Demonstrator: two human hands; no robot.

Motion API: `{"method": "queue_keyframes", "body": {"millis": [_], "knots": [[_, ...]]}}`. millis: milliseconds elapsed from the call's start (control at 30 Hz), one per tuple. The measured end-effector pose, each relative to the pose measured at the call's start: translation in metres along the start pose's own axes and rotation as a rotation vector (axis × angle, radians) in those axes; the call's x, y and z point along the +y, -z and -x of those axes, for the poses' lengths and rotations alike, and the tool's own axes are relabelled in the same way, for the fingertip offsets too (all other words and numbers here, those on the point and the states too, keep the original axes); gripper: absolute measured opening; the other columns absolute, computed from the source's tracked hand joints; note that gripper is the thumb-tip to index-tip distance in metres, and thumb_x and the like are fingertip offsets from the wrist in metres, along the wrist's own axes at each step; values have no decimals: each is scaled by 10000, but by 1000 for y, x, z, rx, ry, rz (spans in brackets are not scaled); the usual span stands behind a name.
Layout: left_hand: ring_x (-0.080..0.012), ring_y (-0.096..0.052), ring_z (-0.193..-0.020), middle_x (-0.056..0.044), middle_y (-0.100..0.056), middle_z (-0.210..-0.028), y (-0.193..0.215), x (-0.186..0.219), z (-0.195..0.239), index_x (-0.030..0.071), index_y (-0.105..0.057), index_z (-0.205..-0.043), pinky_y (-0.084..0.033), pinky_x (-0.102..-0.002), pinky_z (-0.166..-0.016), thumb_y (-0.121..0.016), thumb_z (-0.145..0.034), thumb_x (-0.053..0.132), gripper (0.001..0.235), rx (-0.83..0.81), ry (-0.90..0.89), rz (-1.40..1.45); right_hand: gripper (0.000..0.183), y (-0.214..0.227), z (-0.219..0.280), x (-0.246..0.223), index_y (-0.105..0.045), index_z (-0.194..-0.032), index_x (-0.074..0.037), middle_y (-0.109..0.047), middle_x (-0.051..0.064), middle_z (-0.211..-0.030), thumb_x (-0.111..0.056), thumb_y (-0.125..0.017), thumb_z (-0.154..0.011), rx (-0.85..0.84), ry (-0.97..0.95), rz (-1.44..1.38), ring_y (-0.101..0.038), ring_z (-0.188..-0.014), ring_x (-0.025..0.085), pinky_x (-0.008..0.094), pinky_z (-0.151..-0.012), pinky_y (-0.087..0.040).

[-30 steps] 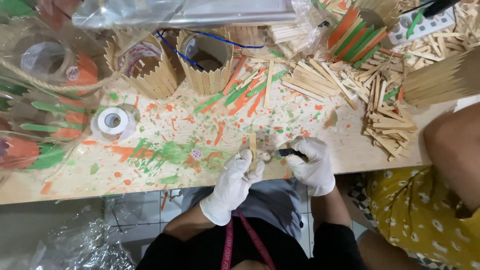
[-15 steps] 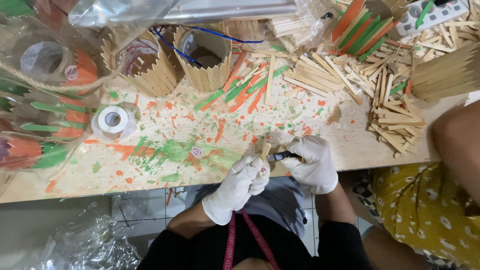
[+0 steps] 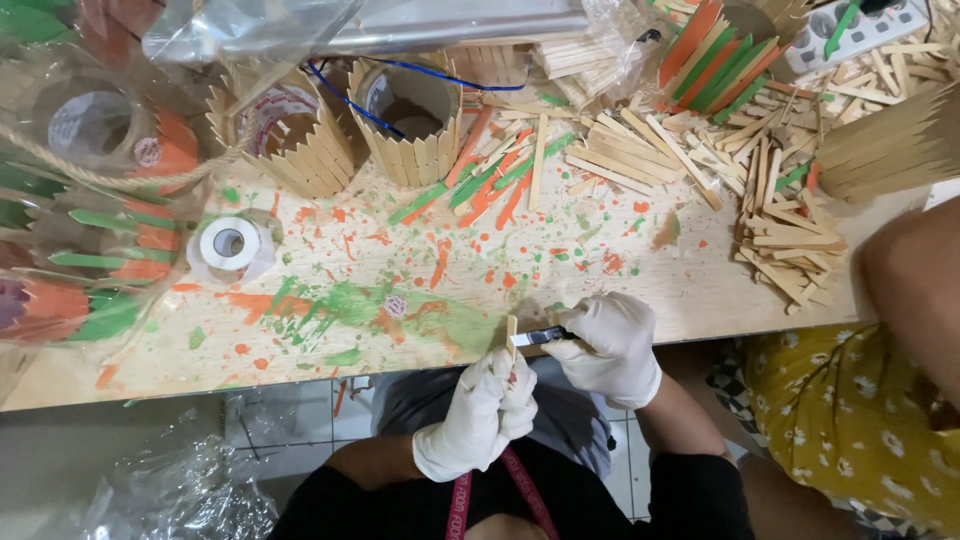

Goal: Cutting and shaping small wooden sticks using a utility knife at a workshop table.

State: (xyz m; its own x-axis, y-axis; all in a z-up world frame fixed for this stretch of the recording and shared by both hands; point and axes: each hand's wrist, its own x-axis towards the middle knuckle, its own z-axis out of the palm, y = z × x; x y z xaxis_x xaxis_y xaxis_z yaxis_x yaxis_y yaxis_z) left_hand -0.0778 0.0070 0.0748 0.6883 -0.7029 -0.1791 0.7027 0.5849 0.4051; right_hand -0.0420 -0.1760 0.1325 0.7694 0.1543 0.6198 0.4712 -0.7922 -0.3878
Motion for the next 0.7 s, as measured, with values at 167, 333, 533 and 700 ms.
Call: {"method": "queue_keyframes", "body": {"millis": [167,333,533,700], "knots": [[-84,-407,-484,-48,-518,-797,43,-70,23,98,-499,-919,-246,-247,-359,-749,-934,356,359,-21,347,118,145,2,-16,55,-693,-797,31,-575,36,-603,69,-646,-929,56,-299,-42,-425,-490,98,247,-402,-326],[-51,-180,-452,51,-232,-642,37,-2,-24,205,-365,-801,-145,-207,-368,-551,-1056,401,372,32,-118,8,277,0,-9,31,-596,-712,-108,-455,48,-563,-276,-643,-928,-178,-254,-253,-420,-508,253,356,-480,-376],[-55,-165,-423,50,-199,-619,31,2,-24,220,-343,-813,-177,-190,-348,-522,-1100,375,372,-50,-139,23,98,3,-21,6,-668,-746,-100,-530,133,-555,-52,-726,-810,-137,-226,-315,-560,-495,404,401,-497,-503],[-49,-166,-425,43,-202,-633,31,6,-25,209,-344,-817,-172,-186,-348,-508,-1107,367,369,-159,-73,51,85,-3,-6,14,-697,-772,-91,-591,124,-614,-67,-777,-783,-94,-155,-279,-584,-508,374,368,-519,-516]]}}
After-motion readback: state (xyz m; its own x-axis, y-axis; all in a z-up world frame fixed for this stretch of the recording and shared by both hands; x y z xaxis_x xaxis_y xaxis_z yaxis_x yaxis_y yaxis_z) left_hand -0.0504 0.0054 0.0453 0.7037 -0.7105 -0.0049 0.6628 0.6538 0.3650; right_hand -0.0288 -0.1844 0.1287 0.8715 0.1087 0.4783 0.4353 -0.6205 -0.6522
